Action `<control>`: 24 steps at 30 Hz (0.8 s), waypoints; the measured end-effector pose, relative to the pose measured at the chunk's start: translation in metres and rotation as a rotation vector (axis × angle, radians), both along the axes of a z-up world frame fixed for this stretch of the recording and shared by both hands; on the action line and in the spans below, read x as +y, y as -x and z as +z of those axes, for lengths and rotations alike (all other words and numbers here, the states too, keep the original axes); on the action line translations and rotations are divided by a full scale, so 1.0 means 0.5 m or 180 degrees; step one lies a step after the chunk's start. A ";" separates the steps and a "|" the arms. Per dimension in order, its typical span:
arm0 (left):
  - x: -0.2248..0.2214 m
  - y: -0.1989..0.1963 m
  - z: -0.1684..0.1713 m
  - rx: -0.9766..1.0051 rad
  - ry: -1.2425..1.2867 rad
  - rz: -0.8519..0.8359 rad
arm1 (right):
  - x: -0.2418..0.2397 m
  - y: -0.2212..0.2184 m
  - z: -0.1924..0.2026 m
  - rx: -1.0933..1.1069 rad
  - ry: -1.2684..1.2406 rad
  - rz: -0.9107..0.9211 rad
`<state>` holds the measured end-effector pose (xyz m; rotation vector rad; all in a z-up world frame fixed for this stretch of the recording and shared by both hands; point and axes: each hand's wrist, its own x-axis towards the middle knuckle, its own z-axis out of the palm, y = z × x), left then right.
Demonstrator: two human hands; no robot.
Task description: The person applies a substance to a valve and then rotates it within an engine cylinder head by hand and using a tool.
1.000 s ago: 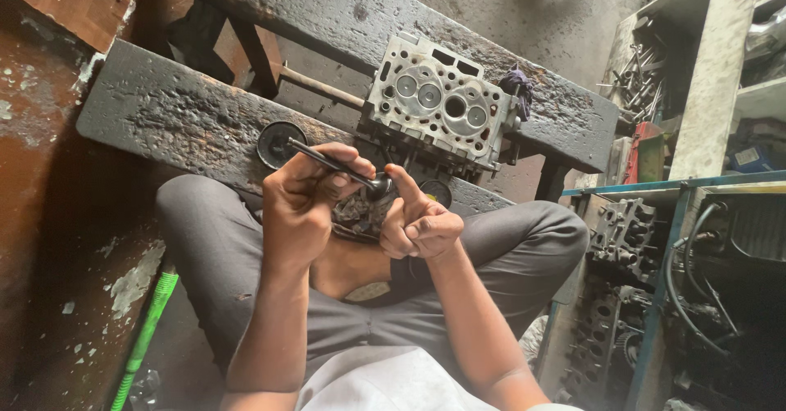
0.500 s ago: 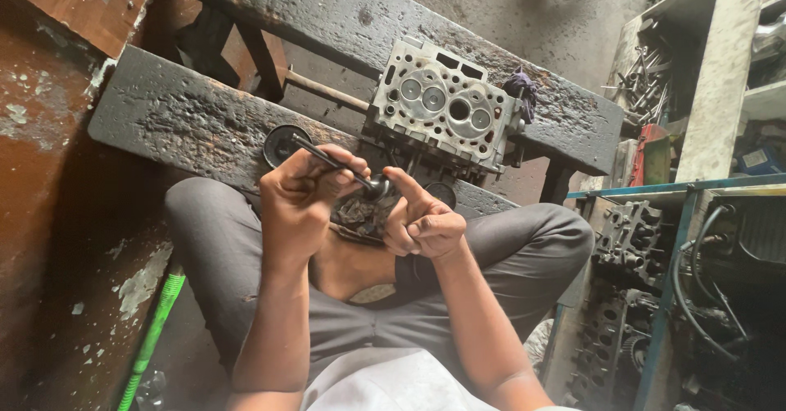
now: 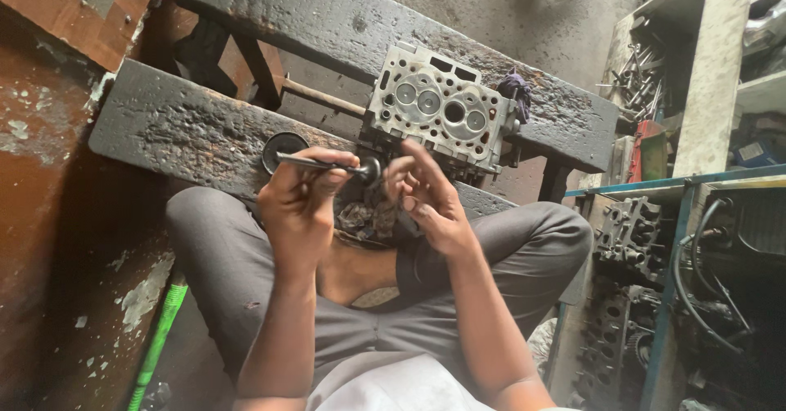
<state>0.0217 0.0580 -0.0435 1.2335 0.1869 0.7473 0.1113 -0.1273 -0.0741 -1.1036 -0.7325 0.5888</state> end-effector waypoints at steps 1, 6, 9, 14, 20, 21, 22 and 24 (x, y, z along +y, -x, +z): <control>-0.007 -0.004 -0.001 -0.0055 -0.0264 0.0232 | 0.007 0.012 0.010 0.0207 -0.0164 -0.0119; -0.035 -0.014 0.004 -0.0273 -0.1916 0.0760 | 0.026 0.046 0.052 0.1230 -0.0679 -0.0401; -0.048 -0.017 0.008 -0.0425 -0.2392 0.0693 | 0.032 0.050 0.057 0.1672 -0.1007 -0.0651; -0.065 -0.035 0.010 -0.0370 -0.2428 0.0432 | 0.041 0.043 0.057 0.1832 -0.1160 -0.1148; -0.067 -0.033 -0.011 -0.0455 -0.1716 0.0513 | -0.026 -0.048 0.089 0.0495 -0.1038 -0.2465; -0.067 -0.030 -0.021 -0.0249 -0.1592 0.0583 | -0.047 -0.070 0.092 -0.0058 -0.0987 -0.2666; -0.066 -0.028 -0.033 -0.0044 -0.1467 0.0653 | -0.064 -0.091 0.088 -0.0597 -0.0708 -0.2840; -0.064 -0.027 -0.063 0.0809 -0.1399 0.0228 | -0.090 -0.127 0.070 -0.1498 -0.0199 -0.3070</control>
